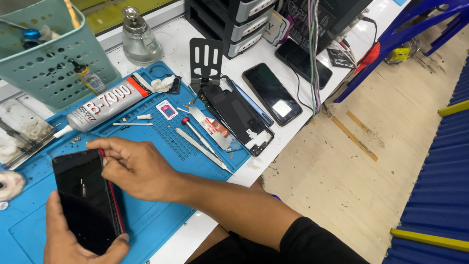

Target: Disassembling a smartphone by prying off the back cover and removing internal screws using a precision screwdriver

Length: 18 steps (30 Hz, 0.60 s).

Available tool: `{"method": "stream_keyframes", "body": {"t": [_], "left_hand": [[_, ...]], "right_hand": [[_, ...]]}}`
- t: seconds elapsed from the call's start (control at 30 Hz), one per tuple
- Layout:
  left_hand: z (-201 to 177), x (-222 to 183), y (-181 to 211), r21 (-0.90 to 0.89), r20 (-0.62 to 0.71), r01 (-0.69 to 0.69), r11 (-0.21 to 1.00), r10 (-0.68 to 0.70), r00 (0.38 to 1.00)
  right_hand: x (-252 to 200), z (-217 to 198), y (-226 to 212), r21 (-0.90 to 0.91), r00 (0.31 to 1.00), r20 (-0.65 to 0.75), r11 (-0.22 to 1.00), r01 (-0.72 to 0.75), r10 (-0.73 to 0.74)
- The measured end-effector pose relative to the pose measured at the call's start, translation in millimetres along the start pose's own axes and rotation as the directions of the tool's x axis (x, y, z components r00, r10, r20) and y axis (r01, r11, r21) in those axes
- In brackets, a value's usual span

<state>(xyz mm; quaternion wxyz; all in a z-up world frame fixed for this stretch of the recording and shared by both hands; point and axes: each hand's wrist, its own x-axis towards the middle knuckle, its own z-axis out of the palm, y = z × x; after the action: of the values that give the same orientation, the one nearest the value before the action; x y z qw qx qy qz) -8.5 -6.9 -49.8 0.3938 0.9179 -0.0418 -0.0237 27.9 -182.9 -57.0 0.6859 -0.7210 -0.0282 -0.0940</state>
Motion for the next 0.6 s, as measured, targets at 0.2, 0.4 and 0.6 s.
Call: {"method": "stream_keyframes", "body": {"t": [0.2,0.4,0.6], "left_hand": [[-8,3,15,-0.020,0.084,0.046,0.999,-0.045,0.995],[-10,3,12,-0.027,0.119,0.054,0.998,-0.051,0.992],[-19,1,30,-0.084,0.145,0.031,0.996,-0.018,0.989]], "right_hand": [[1,-1,2,0.032,0.999,0.006,0.999,0.037,-0.038],[1,0,0,0.085,0.999,-0.004,0.996,0.041,-0.041],[3,-1,4,0.098,0.996,-0.016,0.991,0.090,-0.089]]}}
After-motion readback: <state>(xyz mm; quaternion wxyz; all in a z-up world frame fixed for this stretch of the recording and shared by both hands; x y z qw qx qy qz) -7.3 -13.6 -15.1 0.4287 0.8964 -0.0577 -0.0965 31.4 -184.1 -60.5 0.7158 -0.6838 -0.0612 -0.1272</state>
